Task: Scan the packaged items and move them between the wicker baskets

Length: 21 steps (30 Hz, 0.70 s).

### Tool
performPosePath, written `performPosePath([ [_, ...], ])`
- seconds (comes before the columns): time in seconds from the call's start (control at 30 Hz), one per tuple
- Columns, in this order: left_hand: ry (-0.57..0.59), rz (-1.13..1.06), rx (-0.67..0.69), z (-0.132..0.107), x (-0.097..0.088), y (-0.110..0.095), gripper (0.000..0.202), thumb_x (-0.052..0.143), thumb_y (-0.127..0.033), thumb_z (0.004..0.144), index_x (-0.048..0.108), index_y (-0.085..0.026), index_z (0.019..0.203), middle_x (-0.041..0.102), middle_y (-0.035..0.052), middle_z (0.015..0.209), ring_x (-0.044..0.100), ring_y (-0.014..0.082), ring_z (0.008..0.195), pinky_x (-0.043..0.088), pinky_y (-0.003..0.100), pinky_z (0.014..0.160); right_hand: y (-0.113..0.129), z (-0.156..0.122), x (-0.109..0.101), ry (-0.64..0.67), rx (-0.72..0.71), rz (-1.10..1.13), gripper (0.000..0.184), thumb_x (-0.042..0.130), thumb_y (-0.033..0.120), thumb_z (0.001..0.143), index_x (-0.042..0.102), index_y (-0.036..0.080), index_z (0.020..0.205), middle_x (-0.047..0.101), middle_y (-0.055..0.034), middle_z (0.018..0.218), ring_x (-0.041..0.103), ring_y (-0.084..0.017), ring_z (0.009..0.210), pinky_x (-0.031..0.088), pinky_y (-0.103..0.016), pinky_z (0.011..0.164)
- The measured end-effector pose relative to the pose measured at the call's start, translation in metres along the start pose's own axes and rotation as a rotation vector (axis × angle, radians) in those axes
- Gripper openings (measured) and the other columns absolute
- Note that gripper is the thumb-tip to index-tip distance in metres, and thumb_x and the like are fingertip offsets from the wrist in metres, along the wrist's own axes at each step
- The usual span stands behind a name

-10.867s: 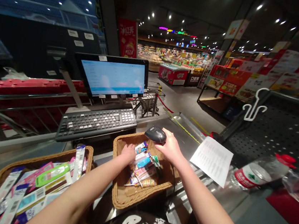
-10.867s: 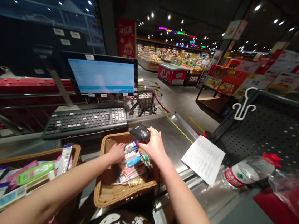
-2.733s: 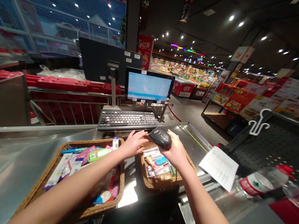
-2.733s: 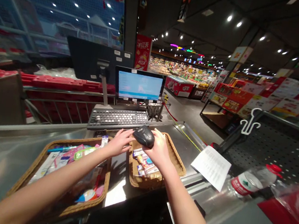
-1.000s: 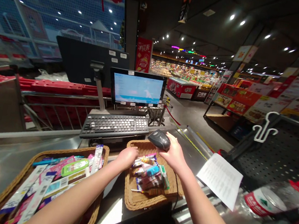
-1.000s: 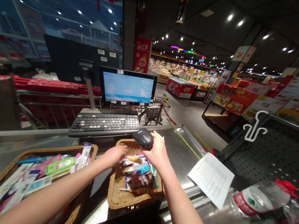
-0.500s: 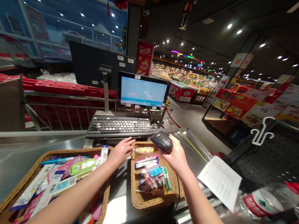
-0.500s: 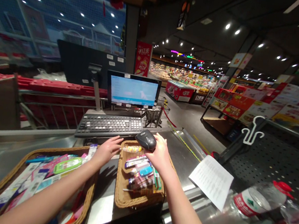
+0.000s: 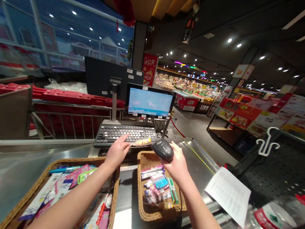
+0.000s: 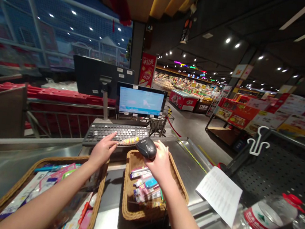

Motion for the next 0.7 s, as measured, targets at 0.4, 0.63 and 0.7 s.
performPosePath([
  [0.4, -0.054, 0.110, 0.045, -0.005, -0.034, 0.025, 0.027, 0.047, -0.022, 0.088, 0.073, -0.016, 0.088, 0.050, 0.0128, 0.142, 0.045, 0.0286, 0.133, 0.040, 0.045, 0.110, 0.029, 0.006, 0.030, 0.085, -0.021, 0.019, 0.034, 0.066, 0.025, 0.072, 0.066, 0.021, 0.105, 0.063, -0.0099, 0.118, 0.044, -0.038, 0.130, 0.026, -0.063, 0.107],
  [0.63, -0.061, 0.120, 0.020, -0.019, -0.053, 0.037, 0.028, 0.046, -0.022, 0.088, 0.073, -0.016, 0.086, 0.050, 0.0125, 0.142, 0.047, 0.0294, 0.131, 0.041, 0.046, 0.109, 0.048, 0.000, 0.043, 0.129, -0.035, 0.021, 0.029, 0.062, 0.022, 0.072, 0.067, 0.020, 0.101, 0.064, -0.0117, 0.117, 0.044, -0.037, 0.130, 0.027, -0.062, 0.107],
  [0.7, -0.069, 0.122, 0.016, -0.024, -0.058, 0.039, 0.029, 0.045, -0.023, 0.088, 0.073, -0.017, 0.085, 0.050, 0.0114, 0.142, 0.048, 0.0285, 0.131, 0.042, 0.046, 0.109, 0.054, -0.002, 0.044, 0.128, -0.052, 0.026, 0.028, 0.061, 0.021, 0.073, 0.067, 0.020, 0.100, 0.064, -0.0122, 0.117, 0.044, -0.036, 0.130, 0.028, -0.061, 0.107],
])
Point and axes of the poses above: each hand's wrist, its own z-axis towards the middle knuckle, its own x-axis out of the palm, y = z × x, the point moved 10 cm from there along z, towards the middle knuckle
